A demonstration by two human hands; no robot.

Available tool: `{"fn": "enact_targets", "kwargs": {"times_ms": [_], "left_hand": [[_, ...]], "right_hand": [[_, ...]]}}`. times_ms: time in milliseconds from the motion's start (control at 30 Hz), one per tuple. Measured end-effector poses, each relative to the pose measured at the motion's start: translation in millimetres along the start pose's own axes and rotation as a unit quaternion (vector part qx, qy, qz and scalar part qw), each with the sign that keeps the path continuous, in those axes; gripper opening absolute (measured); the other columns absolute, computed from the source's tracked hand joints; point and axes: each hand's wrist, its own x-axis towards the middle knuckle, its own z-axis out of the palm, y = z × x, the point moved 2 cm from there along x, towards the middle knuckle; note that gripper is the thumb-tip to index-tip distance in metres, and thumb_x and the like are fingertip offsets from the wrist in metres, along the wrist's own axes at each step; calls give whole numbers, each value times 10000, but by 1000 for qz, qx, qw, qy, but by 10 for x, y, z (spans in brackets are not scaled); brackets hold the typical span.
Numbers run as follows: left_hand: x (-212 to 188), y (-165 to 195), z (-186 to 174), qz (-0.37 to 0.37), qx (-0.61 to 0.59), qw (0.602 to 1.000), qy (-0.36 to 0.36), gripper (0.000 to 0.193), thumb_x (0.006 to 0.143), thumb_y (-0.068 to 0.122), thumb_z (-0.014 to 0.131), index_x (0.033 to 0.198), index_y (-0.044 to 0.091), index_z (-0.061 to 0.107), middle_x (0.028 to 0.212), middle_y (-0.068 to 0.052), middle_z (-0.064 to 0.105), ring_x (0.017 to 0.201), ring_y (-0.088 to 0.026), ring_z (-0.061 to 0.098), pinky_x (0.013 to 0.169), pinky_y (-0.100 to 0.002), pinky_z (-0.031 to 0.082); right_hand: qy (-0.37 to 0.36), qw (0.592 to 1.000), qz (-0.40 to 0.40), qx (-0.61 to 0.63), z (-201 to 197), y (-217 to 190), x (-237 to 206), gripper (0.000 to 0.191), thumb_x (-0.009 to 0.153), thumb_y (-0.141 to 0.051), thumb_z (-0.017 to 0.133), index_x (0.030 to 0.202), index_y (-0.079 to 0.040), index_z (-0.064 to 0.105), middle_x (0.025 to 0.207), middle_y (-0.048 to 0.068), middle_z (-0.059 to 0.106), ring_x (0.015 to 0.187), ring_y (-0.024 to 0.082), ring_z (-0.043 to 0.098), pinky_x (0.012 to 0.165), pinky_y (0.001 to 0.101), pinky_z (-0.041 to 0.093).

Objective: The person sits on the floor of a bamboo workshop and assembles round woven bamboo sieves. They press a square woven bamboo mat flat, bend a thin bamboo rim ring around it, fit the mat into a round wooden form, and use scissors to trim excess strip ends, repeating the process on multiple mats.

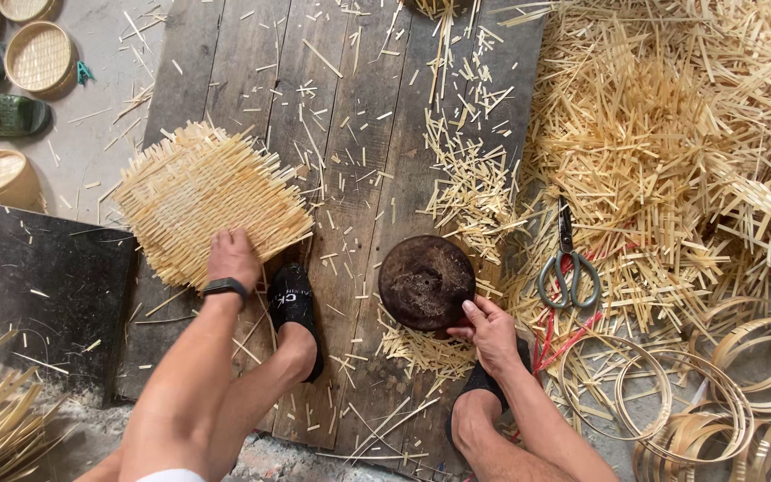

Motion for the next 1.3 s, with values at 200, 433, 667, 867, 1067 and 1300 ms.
{"fn": "enact_targets", "kwargs": {"times_ms": [200, 433, 667, 867, 1067, 1300], "left_hand": [[-96, -454, -54, 27, -51, 998, -17, 876, 610, 322, 943, 1308, 20, 507, 1477, -273, 445, 1373, -429, 439, 1121, -469, 404], [-48, -494, -87, -4, -58, 997, -42, 944, 673, 381, 880, 1446, 31, 466, 1527, -283, 432, 1377, -462, 437, 1090, -493, 407], [-121, -351, -113, 35, -17, 998, -58, 649, 757, 318, 814, 1271, 18, 558, 1441, -280, 475, 1337, -434, 476, 1077, -459, 452], [-189, -524, -322, 68, -96, 991, -58, 242, 1113, 192, 533, 1004, 88, 724, 793, -117, 737, 728, -232, 727, 751, -367, 599], [53, -360, -548, 50, -288, 951, 97, 176, 980, 179, 706, 1094, 91, 809, 950, -123, 776, 731, -185, 716, 700, -336, 590], [159, -223, -514, -125, -459, 877, -63, 231, 816, 246, 862, 958, 69, 821, 848, -84, 782, 717, -153, 670, 706, -334, 562]], "right_hand": [[25, 999, 19, 9, -134, 40, 93, 367, 1006, -212, 608, 1274, 38, 624, 996, 118, 667, 843, 206, 680, 686, 397, 630], [53, 998, 34, 10, -470, 214, -29, 354, 1012, -232, 599, 1222, 53, 619, 967, 143, 681, 827, 222, 675, 713, 371, 591], [39, 999, 24, 18, -540, 236, -43, 343, 1010, -207, 590, 1211, 69, 626, 954, 142, 685, 819, 222, 677, 722, 369, 592], [34, 999, 13, -6, -504, 198, -65, 311, 1019, -176, 580, 1197, 73, 635, 954, 141, 684, 817, 211, 677, 720, 361, 596], [34, 999, 9, -25, -449, 212, -23, 292, 1025, -172, 575, 1181, 67, 638, 952, 146, 684, 803, 207, 674, 709, 352, 601], [28, 999, 7, -19, -505, 267, 9, 276, 1027, -170, 575, 1173, 57, 634, 958, 143, 689, 801, 204, 674, 707, 348, 598]]}}
